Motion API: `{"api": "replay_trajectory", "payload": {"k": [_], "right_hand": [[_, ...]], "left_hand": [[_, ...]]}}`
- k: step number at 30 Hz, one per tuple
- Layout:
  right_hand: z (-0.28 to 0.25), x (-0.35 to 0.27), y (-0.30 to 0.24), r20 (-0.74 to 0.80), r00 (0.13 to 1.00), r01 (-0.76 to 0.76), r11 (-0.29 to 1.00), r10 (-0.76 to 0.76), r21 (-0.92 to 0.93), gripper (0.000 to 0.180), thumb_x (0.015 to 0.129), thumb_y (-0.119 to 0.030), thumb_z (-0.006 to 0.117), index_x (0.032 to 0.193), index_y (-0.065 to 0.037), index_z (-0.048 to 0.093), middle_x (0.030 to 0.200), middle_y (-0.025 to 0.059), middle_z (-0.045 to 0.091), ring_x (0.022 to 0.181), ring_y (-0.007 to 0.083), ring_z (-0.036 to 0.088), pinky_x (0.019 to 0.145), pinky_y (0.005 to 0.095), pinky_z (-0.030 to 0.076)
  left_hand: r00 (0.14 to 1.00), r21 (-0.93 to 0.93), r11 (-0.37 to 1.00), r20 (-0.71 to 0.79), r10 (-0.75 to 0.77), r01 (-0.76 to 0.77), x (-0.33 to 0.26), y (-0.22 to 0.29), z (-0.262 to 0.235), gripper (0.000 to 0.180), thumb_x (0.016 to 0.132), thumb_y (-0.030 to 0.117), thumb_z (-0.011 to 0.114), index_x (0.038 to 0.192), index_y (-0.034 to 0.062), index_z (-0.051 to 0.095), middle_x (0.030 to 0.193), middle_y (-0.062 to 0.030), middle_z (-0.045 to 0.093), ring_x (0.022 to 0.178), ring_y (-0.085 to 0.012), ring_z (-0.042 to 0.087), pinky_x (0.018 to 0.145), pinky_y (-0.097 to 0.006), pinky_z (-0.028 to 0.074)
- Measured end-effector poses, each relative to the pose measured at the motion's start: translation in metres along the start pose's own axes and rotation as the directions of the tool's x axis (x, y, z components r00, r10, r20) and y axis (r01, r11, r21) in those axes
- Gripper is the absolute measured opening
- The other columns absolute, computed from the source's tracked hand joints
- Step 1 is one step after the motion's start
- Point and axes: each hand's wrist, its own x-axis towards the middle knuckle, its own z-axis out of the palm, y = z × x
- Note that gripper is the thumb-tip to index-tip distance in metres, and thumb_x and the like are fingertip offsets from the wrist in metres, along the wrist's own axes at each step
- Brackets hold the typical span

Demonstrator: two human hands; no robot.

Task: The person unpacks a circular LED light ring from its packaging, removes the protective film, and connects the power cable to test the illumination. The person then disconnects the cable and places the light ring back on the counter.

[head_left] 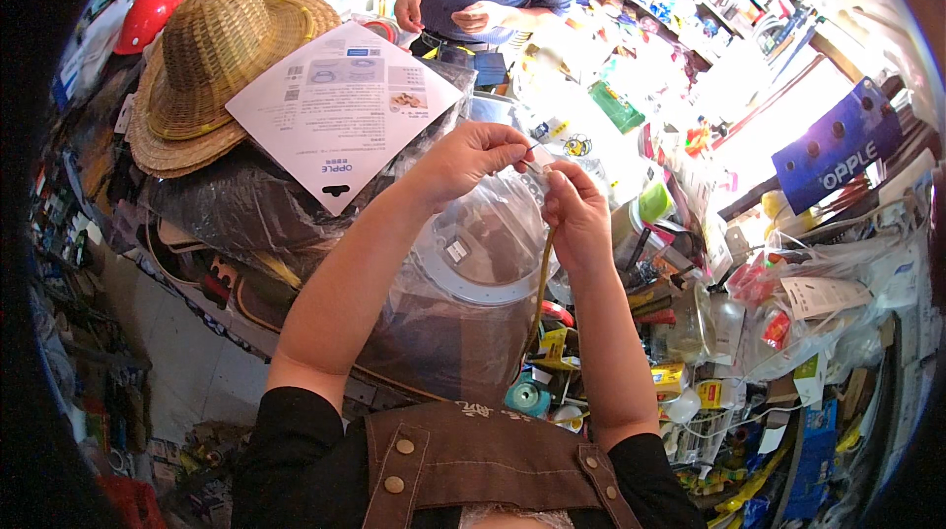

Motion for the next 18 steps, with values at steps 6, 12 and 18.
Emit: {"api": "replay_trajectory", "payload": {"k": [6, 12, 18], "right_hand": [[0.004, -0.002, -0.005, -0.013, 1.000, -0.004, 0.993, 0.002, -0.121, 0.011, 0.084, -0.012, 0.063, 0.092, -0.003, 0.060, 0.071, -0.0030, 0.053, 0.050, 0.0032, 0.039, 0.045, 0.0179, 0.030], [0.005, -0.003, -0.002, 0.012, 0.998, 0.055, 0.983, -0.054, -0.173, 0.007, 0.085, -0.010, 0.059, 0.088, -0.003, 0.058, 0.077, -0.0016, 0.053, 0.061, 0.0055, 0.048, 0.054, 0.0209, 0.044], [-0.003, -0.002, 0.005, 0.059, 0.994, 0.097, 0.990, -0.091, -0.098, 0.007, 0.086, -0.010, 0.058, 0.089, -0.003, 0.058, 0.080, -0.0009, 0.054, 0.068, 0.0061, 0.050, 0.059, 0.0236, 0.049]], "left_hand": [[0.944, 0.544, 0.785, 0.042, 0.326, -0.295, -0.003, 0.005, 0.004, 0.012, 0.085, 0.009, 0.058, 0.089, -0.0017, 0.061, 0.082, -0.0090, 0.062, 0.077, -0.0192, 0.058, 0.072, -0.029, 0.045], [0.817, 0.768, 0.389, 0.288, 0.499, -0.508, -0.005, 0.004, 0.006, 0.011, 0.078, 0.003, 0.058, 0.087, -0.0020, 0.061, 0.082, -0.0121, 0.060, 0.080, -0.0290, 0.059, 0.072, -0.035, 0.047], [0.776, 0.810, 0.182, 0.430, 0.461, -0.557, -0.009, 0.012, 0.009, 0.019, 0.073, 0.002, 0.053, 0.089, -0.0015, 0.063, 0.087, -0.0119, 0.059, 0.087, -0.0271, 0.058, 0.078, -0.034, 0.048]]}}
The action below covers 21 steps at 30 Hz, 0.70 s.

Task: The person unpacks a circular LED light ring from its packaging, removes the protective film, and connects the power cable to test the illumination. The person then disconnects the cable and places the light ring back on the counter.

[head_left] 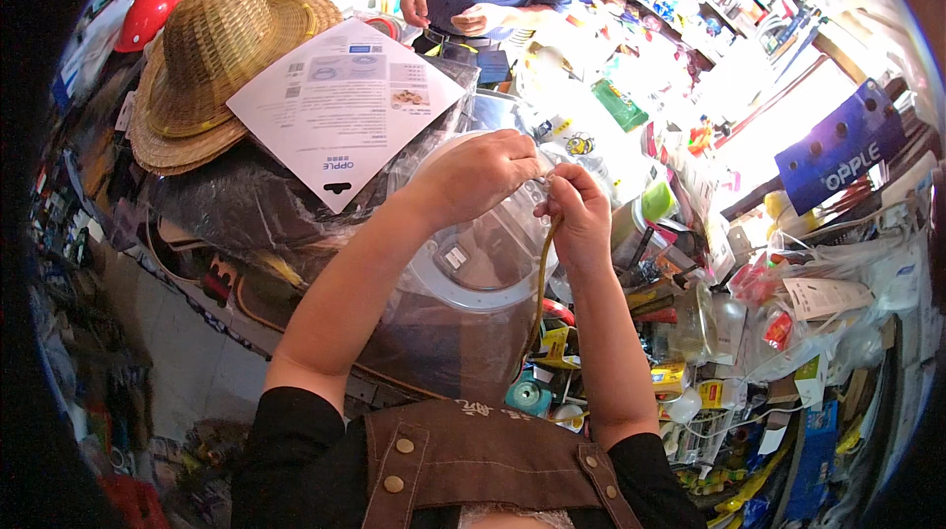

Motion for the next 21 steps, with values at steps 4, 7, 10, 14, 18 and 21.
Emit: {"api": "replay_trajectory", "payload": {"k": [4, 7, 10, 14, 18, 21], "right_hand": [[0.0035, -0.0002, -0.0021, 0.011, 1.000, 0.025, 0.998, -0.024, -0.066, 0.007, 0.086, -0.010, 0.058, 0.089, -0.003, 0.057, 0.080, -0.0007, 0.054, 0.069, 0.0063, 0.051, 0.059, 0.0237, 0.049], [0.0028, 0.0007, -0.0036, 0.035, 0.998, 0.056, 0.989, -0.051, -0.134, 0.007, 0.086, -0.009, 0.058, 0.089, -0.003, 0.057, 0.080, -0.0005, 0.055, 0.070, 0.0063, 0.052, 0.058, 0.0233, 0.049], [0.0065, 0.0000, -0.0061, 0.049, 0.996, 0.081, 0.983, -0.074, -0.163, 0.006, 0.086, -0.008, 0.058, 0.089, -0.002, 0.057, 0.080, -0.0004, 0.055, 0.070, 0.0060, 0.052, 0.057, 0.0225, 0.049], [0.0068, -0.0002, -0.0067, 0.048, 0.994, 0.110, 0.957, -0.100, -0.269, 0.007, 0.085, -0.007, 0.058, 0.088, -0.001, 0.056, 0.077, -0.0004, 0.054, 0.065, 0.0057, 0.051, 0.055, 0.0218, 0.048], [0.0057, 0.0008, -0.0073, 0.076, 0.991, 0.128, 0.888, -0.105, -0.441, 0.008, 0.084, -0.007, 0.059, 0.087, 0.000, 0.056, 0.072, 0.0001, 0.053, 0.059, 0.0050, 0.049, 0.051, 0.0210, 0.047], [0.0056, 0.0010, -0.0092, 0.083, 0.992, 0.126, 0.862, -0.097, -0.491, 0.008, 0.084, -0.007, 0.059, 0.085, 0.000, 0.056, 0.071, 0.0006, 0.052, 0.057, 0.0046, 0.048, 0.050, 0.0202, 0.044]], "left_hand": [[1.000, 0.021, 1.000, 0.012, -0.017, 0.016, -0.0020, 0.0003, -0.0014, 0.018, 0.074, 0.002, 0.052, 0.089, -0.0019, 0.062, 0.088, -0.0119, 0.059, 0.089, -0.0262, 0.058, 0.080, -0.034, 0.047], [0.998, 0.022, 0.999, 0.028, -0.049, 0.049, -0.0018, 0.0018, -0.0033, 0.018, 0.074, 0.002, 0.053, 0.089, -0.0019, 0.062, 0.089, -0.0123, 0.059, 0.089, -0.0263, 0.058, 0.080, -0.034, 0.047], [0.998, -0.001, 0.999, -0.027, -0.049, 0.049, -0.0034, -0.0017, 0.0012, 0.018, 0.073, 0.002, 0.056, 0.089, 0.0004, 0.062, 0.082, -0.0101, 0.056, 0.083, -0.0261, 0.057, 0.074, -0.035, 0.047], [0.998, 0.025, 0.998, 0.037, -0.052, 0.051, -0.0012, -0.0004, -0.0018, 0.018, 0.075, 0.002, 0.053, 0.089, -0.0019, 0.063, 0.089, -0.0138, 0.060, 0.089, -0.0272, 0.059, 0.080, -0.034, 0.047], [0.998, 0.045, 0.998, 0.049, -0.035, 0.032, -0.0017, -0.0005, -0.0028, 0.018, 0.075, 0.002, 0.052, 0.089, -0.0015, 0.063, 0.089, -0.0147, 0.061, 0.091, -0.0271, 0.059, 0.081, -0.034, 0.047], [0.999, 0.044, 0.999, 0.043, -0.006, 0.004, -0.0010, -0.0009, -0.0005, 0.016, 0.073, 0.003, 0.053, 0.087, -0.0016, 0.061, 0.086, -0.0143, 0.059, 0.088, -0.0279, 0.058, 0.079, -0.035, 0.047]]}}
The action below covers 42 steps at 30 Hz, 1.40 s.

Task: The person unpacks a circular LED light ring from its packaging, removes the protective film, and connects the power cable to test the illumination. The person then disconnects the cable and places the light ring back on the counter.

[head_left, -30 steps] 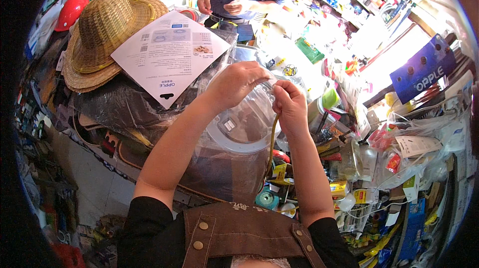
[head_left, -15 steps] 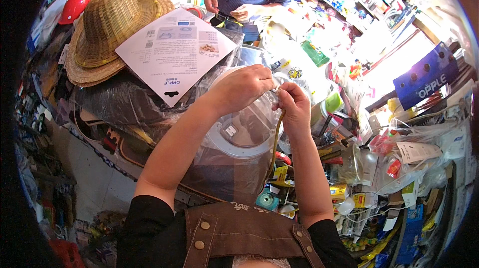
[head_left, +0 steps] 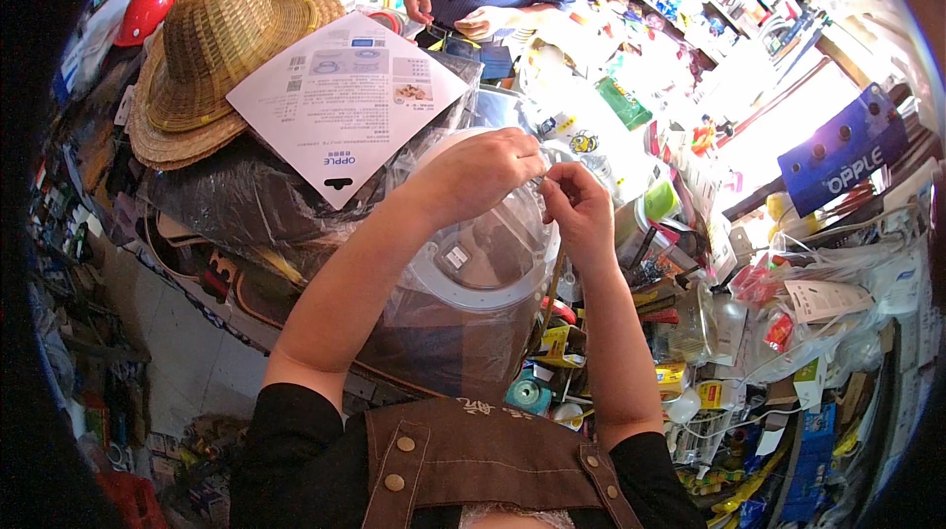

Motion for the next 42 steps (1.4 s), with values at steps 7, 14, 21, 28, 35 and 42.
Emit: {"api": "replay_trajectory", "payload": {"k": [7, 14, 21, 28, 35, 42], "right_hand": [[-0.004, 0.001, -0.006, 0.034, 0.999, -0.031, 0.999, 0.032, -0.021, 0.008, 0.084, -0.008, 0.059, 0.086, 0.000, 0.057, 0.067, -0.0011, 0.051, 0.056, 0.0037, 0.047, 0.048, 0.0188, 0.038], [-0.012, 0.004, -0.003, 0.125, 0.992, -0.028, 1.000, 0.029, -0.008, 0.009, 0.084, -0.010, 0.059, 0.086, -0.001, 0.057, 0.067, -0.0029, 0.051, 0.058, 0.0034, 0.045, 0.052, 0.0185, 0.037], [-0.010, 0.007, -0.002, 0.176, 0.981, -0.071, 0.997, 0.077, -0.041, 0.011, 0.085, -0.009, 0.058, 0.091, 0.000, 0.058, 0.073, -0.0005, 0.053, 0.063, 0.0051, 0.048, 0.057, 0.0206, 0.041], [-0.008, 0.001, 0.002, 0.129, 0.973, -0.228, 0.898, 0.193, 0.376, 0.027, 0.088, -0.010, 0.056, 0.114, -0.003, 0.053, 0.088, 0.0022, 0.055, 0.069, 0.0076, 0.052, 0.061, 0.0221, 0.046], [-0.018, -0.005, 0.005, 0.052, 0.981, -0.192, 0.969, 0.186, 0.155, 0.028, 0.091, -0.012, 0.053, 0.117, -0.002, 0.050, 0.099, 0.0064, 0.057, 0.088, 0.0127, 0.055, 0.075, 0.0267, 0.049], [-0.098, -0.111, 0.030, -0.242, 0.956, -0.149, 0.985, 0.165, 0.083, 0.023, 0.091, -0.010, 0.049, 0.111, -0.001, 0.053, 0.103, 0.0046, 0.058, 0.089, 0.0116, 0.056, 0.081, 0.0255, 0.045]], "left_hand": [[0.977, -0.249, 0.945, 0.013, -0.215, 0.211, 0.000, -0.001, 0.002, 0.013, 0.080, 0.005, 0.057, 0.091, 0.0023, 0.049, 0.084, -0.0145, 0.059, 0.079, -0.0318, 0.060, 0.070, -0.039, 0.048], [0.988, -0.252, 0.956, 0.072, -0.137, 0.151, 0.004, 0.003, 0.002, 0.014, 0.083, 0.007, 0.057, 0.091, 0.0038, 0.046, 0.081, -0.0147, 0.059, 0.079, -0.0327, 0.060, 0.066, -0.039, 0.047], [0.978, -0.327, 0.922, 0.093, -0.189, 0.209, 0.001, -0.001, 0.003, 0.013, 0.085, 0.011, 0.056, 0.094, 0.0039, 0.049, 0.083, -0.0142, 0.058, 0.079, -0.0307, 0.060, 0.069, -0.039, 0.047], [0.877, -0.202, 0.888, -0.174, -0.448, 0.413, -0.018, -0.019, -0.018, 0.041, 0.086, 0.024, 0.059, 0.116, -0.0014, 0.048, 0.107, -0.0194, 0.055, 0.095, -0.0322, 0.056, 0.085, -0.039, 0.044], [0.549, 0.400, 0.624, 0.296, -0.781, 0.672, -0.054, 0.007, -0.023, 0.055, 0.075, 0.037, 0.068, 0.109, -0.0029, 0.053, 0.105, -0.0190, 0.057, 0.100, -0.0318, 0.056, 0.087, -0.039, 0.045], [0.615, 0.421, 0.618, 0.164, -0.771, 0.664, -0.066, 0.009, -0.004, 0.046, 0.078, 0.032, 0.064, 0.104, -0.0031, 0.052, 0.102, -0.0218, 0.054, 0.098, -0.0361, 0.053, 0.085, -0.042, 0.043]]}}
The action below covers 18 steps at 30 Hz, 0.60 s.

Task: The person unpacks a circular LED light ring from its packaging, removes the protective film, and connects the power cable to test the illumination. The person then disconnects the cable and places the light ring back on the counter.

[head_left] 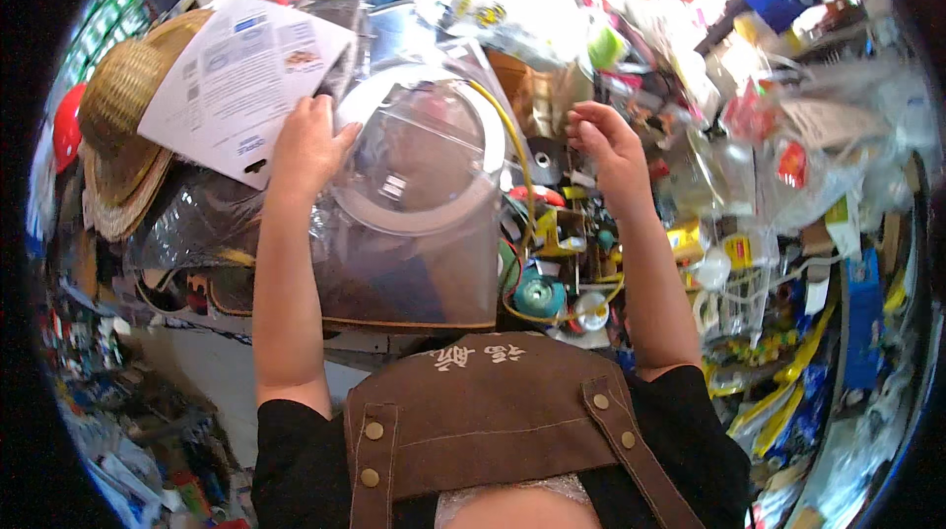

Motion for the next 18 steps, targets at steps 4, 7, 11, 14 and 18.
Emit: {"api": "replay_trajectory", "payload": {"k": [4, 7, 11, 14, 18], "right_hand": [[-0.042, -0.073, 0.035, -0.069, 0.984, -0.179, 0.925, 0.165, -0.336, 0.017, 0.086, -0.010, 0.052, 0.099, -0.002, 0.059, 0.091, 0.0098, 0.062, 0.084, 0.0166, 0.059, 0.076, 0.0284, 0.046], [-0.030, -0.116, 0.059, 0.141, 0.987, 0.028, 0.768, 0.081, -0.640, 0.021, 0.083, -0.016, 0.054, 0.096, -0.002, 0.059, 0.091, 0.0182, 0.061, 0.085, 0.0334, 0.059, 0.075, 0.0387, 0.047], [-0.024, -0.146, 0.082, 0.119, 0.980, -0.001, 0.597, 0.161, -0.802, 0.015, 0.083, -0.017, 0.053, 0.083, -0.002, 0.055, 0.080, 0.0171, 0.058, 0.079, 0.0366, 0.057, 0.069, 0.0453, 0.046], [-0.053, -0.138, 0.077, -0.093, 0.991, -0.031, 0.520, -0.094, -0.853, 0.009, 0.079, -0.009, 0.058, 0.086, -0.003, 0.058, 0.082, 0.0155, 0.059, 0.078, 0.0333, 0.058, 0.068, 0.0403, 0.048], [-0.095, -0.089, 0.105, -0.078, 0.977, -0.042, 0.178, -0.200, -0.983, 0.008, 0.079, -0.010, 0.051, 0.083, -0.003, 0.053, 0.083, 0.0152, 0.055, 0.080, 0.0327, 0.056, 0.066, 0.0430, 0.049]], "left_hand": [[0.997, 0.064, 0.997, 0.062, 0.045, -0.049, -0.002, 0.017, 0.006, 0.056, 0.073, 0.039, 0.069, 0.107, -0.0032, 0.053, 0.105, -0.0204, 0.054, 0.101, -0.0340, 0.053, 0.087, -0.041, 0.043], [0.988, -0.012, 0.998, 0.140, -0.066, 0.068, 0.004, 0.018, 0.016, 0.042, 0.077, 0.032, 0.066, 0.101, -0.0002, 0.055, 0.097, -0.0194, 0.058, 0.094, -0.0344, 0.056, 0.081, -0.040, 0.044], [0.999, 0.065, 0.997, 0.002, 0.046, -0.046, 0.005, 0.011, 0.024, 0.041, 0.079, 0.035, 0.063, 0.099, -0.0005, 0.057, 0.101, -0.0195, 0.057, 0.093, -0.0328, 0.056, 0.080, -0.040, 0.044], [0.982, 0.208, 0.972, -0.128, 0.139, -0.111, -0.015, -0.005, 0.026, 0.059, 0.076, 0.043, 0.065, 0.111, -0.0029, 0.053, 0.108, -0.0209, 0.054, 0.100, -0.0356, 0.053, 0.085, -0.041, 0.043], [0.988, 0.190, 0.972, 0.040, -0.149, 0.138, -0.044, 0.019, -0.003, 0.062, 0.077, 0.049, 0.062, 0.112, -0.0017, 0.053, 0.110, -0.0229, 0.055, 0.100, -0.0366, 0.054, 0.084, -0.043, 0.043]]}}
